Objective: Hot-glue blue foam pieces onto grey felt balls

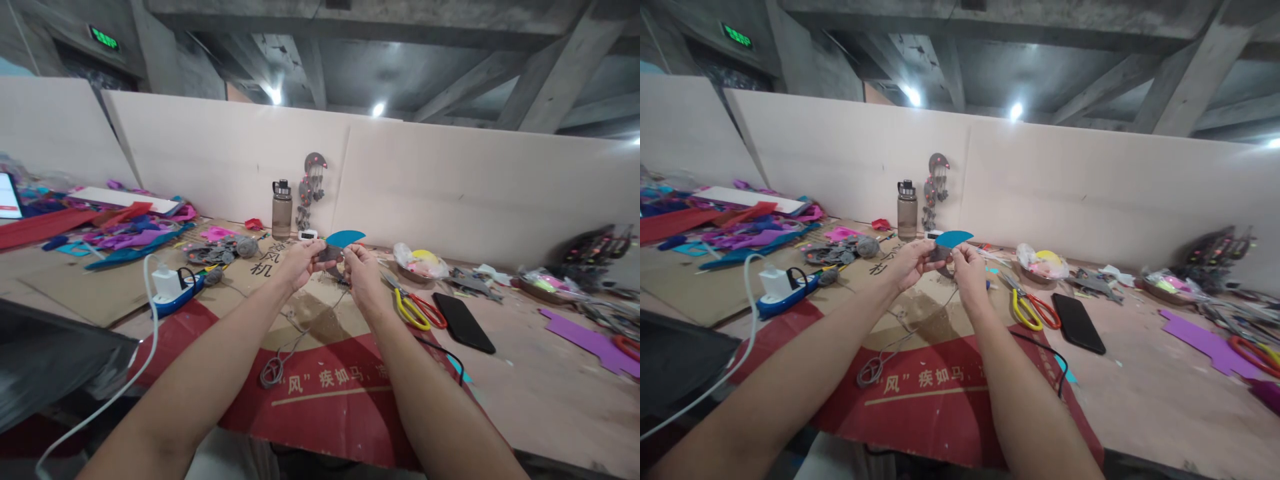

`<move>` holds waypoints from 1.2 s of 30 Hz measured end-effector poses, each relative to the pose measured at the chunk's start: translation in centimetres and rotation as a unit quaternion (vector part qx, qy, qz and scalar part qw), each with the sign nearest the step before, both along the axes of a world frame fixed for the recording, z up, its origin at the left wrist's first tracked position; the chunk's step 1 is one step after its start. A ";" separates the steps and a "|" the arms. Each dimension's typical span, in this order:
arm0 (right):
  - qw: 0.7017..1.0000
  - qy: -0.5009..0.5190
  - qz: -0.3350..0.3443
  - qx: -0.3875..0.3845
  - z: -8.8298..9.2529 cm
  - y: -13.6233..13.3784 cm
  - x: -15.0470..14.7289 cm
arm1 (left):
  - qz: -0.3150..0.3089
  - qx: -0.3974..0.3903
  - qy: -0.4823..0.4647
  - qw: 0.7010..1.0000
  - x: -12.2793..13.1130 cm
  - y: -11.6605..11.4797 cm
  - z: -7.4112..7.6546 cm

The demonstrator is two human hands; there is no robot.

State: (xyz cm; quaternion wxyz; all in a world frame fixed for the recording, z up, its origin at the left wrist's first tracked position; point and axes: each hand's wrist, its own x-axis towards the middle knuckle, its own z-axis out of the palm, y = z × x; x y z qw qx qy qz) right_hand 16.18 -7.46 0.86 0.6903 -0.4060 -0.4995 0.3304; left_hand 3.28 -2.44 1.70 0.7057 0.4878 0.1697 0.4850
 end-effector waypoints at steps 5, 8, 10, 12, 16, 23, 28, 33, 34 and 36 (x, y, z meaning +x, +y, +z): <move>0.998 0.062 0.019 0.003 0.2 -0.1 0.0 | -0.033 0.017 -0.030 0.999 -0.2 -0.1 0.1; 0.998 0.064 0.015 0.007 0.3 -0.1 0.1 | -0.039 0.012 -0.042 0.998 -0.3 -0.1 0.1; 0.998 0.063 0.016 0.008 0.2 0.0 0.1 | -0.038 0.011 -0.043 0.998 -0.3 -0.1 0.0; 0.998 0.061 0.016 0.009 0.2 0.0 0.1 | -0.033 0.018 -0.040 0.998 -0.2 -0.1 0.0; 0.998 0.057 0.015 0.004 0.3 -0.2 0.1 | -0.030 0.025 -0.023 0.999 0.1 0.0 -0.1; 0.999 0.046 0.010 0.007 0.3 -0.2 0.0 | 0.023 0.012 -0.030 0.999 0.5 0.4 -0.6; 0.995 -0.058 -0.074 0.025 -0.1 -0.3 -0.4 | 0.119 0.095 0.046 0.987 0.8 0.1 -1.0; 0.978 -0.160 -0.129 0.032 -0.2 -0.8 -0.9 | 0.084 0.155 0.096 0.980 1.1 -1.1 -0.6; 0.977 -0.166 -0.132 0.035 -0.2 -0.8 -0.9 | 0.062 0.162 0.092 0.981 1.2 -1.3 -0.6; 0.975 -0.173 -0.138 0.039 -0.2 -0.8 -0.9 | 0.031 0.170 0.076 0.982 1.4 -1.5 -0.7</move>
